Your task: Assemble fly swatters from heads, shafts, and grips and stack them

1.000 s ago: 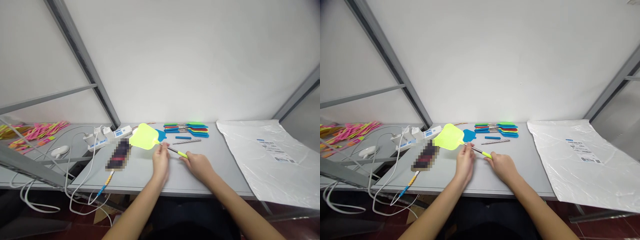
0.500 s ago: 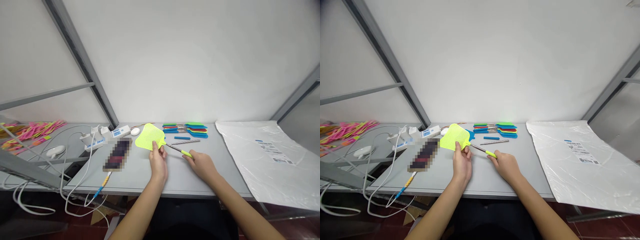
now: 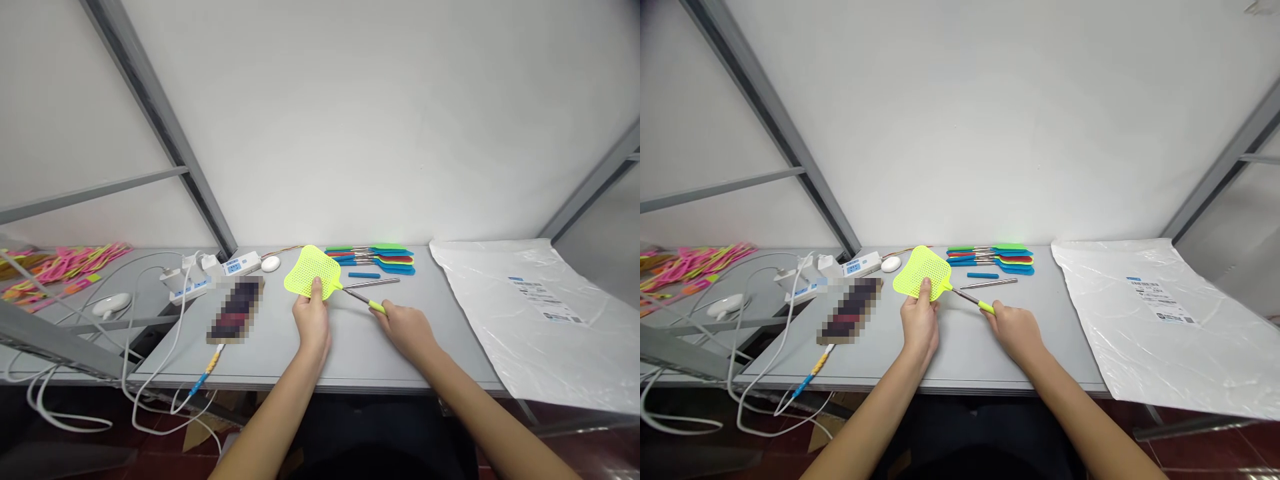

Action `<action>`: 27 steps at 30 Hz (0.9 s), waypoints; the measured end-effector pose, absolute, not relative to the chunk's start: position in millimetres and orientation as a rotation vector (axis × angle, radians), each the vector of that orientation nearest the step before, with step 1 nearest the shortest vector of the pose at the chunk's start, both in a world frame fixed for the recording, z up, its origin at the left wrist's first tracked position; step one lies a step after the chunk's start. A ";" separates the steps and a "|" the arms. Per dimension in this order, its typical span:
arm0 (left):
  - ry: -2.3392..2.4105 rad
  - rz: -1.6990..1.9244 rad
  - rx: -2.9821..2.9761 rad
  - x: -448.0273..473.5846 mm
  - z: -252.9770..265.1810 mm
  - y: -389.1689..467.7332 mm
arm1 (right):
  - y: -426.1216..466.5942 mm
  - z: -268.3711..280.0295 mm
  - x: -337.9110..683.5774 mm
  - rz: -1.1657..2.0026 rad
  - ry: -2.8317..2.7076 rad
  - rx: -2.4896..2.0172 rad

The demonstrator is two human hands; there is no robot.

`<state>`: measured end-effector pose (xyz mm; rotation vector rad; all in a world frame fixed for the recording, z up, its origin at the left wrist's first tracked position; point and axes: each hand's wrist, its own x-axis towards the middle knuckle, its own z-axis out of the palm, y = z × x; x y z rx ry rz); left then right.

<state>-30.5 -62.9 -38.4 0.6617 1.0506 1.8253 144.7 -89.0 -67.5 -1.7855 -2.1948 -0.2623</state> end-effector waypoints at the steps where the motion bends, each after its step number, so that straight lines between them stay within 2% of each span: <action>1: 1.060 1.824 0.659 -30.4 -38.4 -63.2 | -88.6 -68.2 145.1 -0.271 -2.199 -1.786; 16: 1.035 1.751 0.718 -33.8 -46.3 -62.2 | -88.7 -69.6 144.5 -0.275 -2.233 -1.797; 21: 1.006 1.684 0.710 -33.0 -45.5 -62.5 | -93.1 -61.8 137.2 -0.039 -2.199 -1.688; 24: 0.996 1.539 0.909 -27.3 -46.2 -69.3 | -96.2 -57.7 131.3 0.165 -2.184 -1.542; 27: 0.991 1.423 1.067 -22.2 -47.2 -74.8 | -96.2 -57.5 131.8 0.240 -2.148 -1.416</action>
